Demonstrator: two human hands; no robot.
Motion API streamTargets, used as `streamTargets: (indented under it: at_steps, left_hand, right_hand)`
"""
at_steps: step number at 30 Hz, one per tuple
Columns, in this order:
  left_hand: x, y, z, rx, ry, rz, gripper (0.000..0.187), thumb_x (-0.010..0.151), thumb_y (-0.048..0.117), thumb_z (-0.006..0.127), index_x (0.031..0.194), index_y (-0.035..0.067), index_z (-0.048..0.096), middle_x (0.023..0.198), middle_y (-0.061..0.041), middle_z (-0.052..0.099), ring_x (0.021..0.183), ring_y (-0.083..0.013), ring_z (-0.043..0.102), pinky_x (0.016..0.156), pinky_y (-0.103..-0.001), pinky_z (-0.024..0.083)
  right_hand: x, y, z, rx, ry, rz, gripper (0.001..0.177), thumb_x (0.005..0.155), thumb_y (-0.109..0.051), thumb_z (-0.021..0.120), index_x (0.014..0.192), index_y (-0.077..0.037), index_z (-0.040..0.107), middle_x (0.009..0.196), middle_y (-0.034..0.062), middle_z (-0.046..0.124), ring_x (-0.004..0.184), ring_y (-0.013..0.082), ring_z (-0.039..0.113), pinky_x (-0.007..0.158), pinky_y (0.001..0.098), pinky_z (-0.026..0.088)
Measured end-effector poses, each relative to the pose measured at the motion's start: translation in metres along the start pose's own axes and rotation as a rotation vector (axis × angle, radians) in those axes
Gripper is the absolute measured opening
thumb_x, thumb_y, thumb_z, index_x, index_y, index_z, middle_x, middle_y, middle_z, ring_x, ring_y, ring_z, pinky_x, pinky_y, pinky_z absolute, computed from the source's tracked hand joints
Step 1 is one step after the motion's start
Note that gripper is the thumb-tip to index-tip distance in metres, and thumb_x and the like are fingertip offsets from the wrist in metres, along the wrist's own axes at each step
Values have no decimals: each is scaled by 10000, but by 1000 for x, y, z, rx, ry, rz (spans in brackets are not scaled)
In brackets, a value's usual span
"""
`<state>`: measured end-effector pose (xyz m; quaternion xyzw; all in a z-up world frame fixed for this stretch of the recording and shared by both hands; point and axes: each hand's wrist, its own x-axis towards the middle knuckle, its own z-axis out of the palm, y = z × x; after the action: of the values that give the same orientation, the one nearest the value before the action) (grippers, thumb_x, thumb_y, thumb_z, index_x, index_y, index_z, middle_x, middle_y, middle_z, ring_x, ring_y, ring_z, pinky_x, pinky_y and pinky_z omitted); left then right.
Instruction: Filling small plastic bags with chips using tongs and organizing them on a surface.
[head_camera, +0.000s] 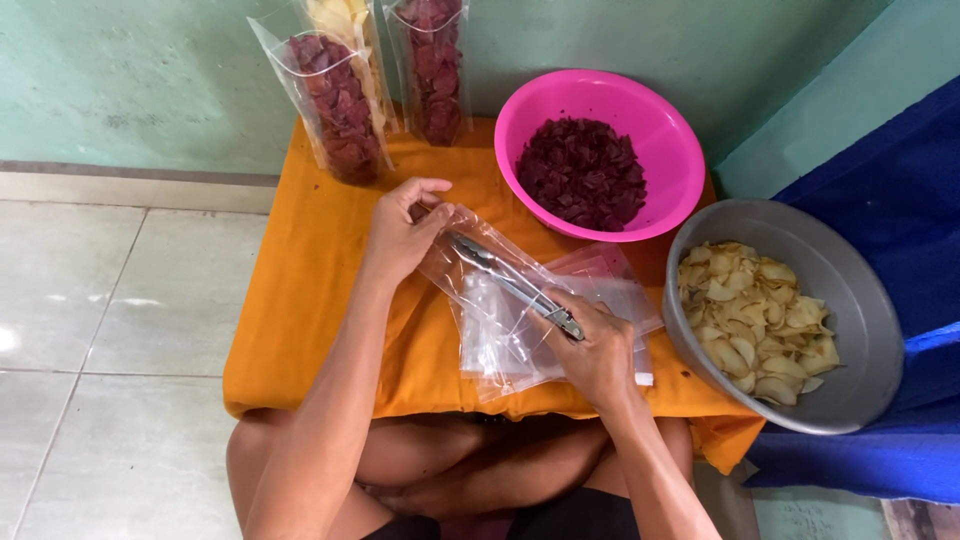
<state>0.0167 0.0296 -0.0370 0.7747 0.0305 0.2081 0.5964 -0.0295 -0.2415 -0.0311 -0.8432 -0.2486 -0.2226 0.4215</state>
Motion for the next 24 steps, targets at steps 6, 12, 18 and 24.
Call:
streamTargets:
  at_steps: [6, 12, 18, 24]
  left_hand:
    - [5, -8, -15, -88, -93, -59, 316, 870, 116, 759, 1184, 117, 724, 731, -60, 671, 599, -95, 561, 546, -208, 468]
    - [4, -12, -15, 112, 34, 58, 207, 937, 156, 727, 1143, 163, 748, 744, -87, 698, 563, -144, 591, 503, -249, 457]
    - [-26, 62, -34, 75, -237, 82, 571, 850, 272, 804, 1346, 51, 627, 1247, -272, 595, 1264, -431, 542, 1115, -514, 407]
    - [-33, 40, -46, -71, -327, -204, 871, 921, 394, 729, 1481, -145, 336, 1469, -420, 389, 1428, -524, 343, 1188, -535, 312]
  right_hand:
    - [2, -2, -6, 56, -35, -51, 247, 772, -140, 896, 1004, -127, 816, 925, 99, 813, 761, 334, 767, 633, 396, 604]
    - [0, -2, -6, 60, -35, -36, 243, 781, -175, 894, 1005, -125, 813, 916, 96, 810, 762, 326, 766, 622, 400, 600]
    - [0, 2, -10, 133, -22, -14, 255, 756, -121, 888, 999, -123, 812, 938, 52, 821, 850, 305, 775, 678, 374, 607]
    - [-6, 16, -7, 121, 24, -82, 256, 763, -153, 909, 996, -133, 805, 942, 41, 819, 845, 270, 781, 717, 339, 609]
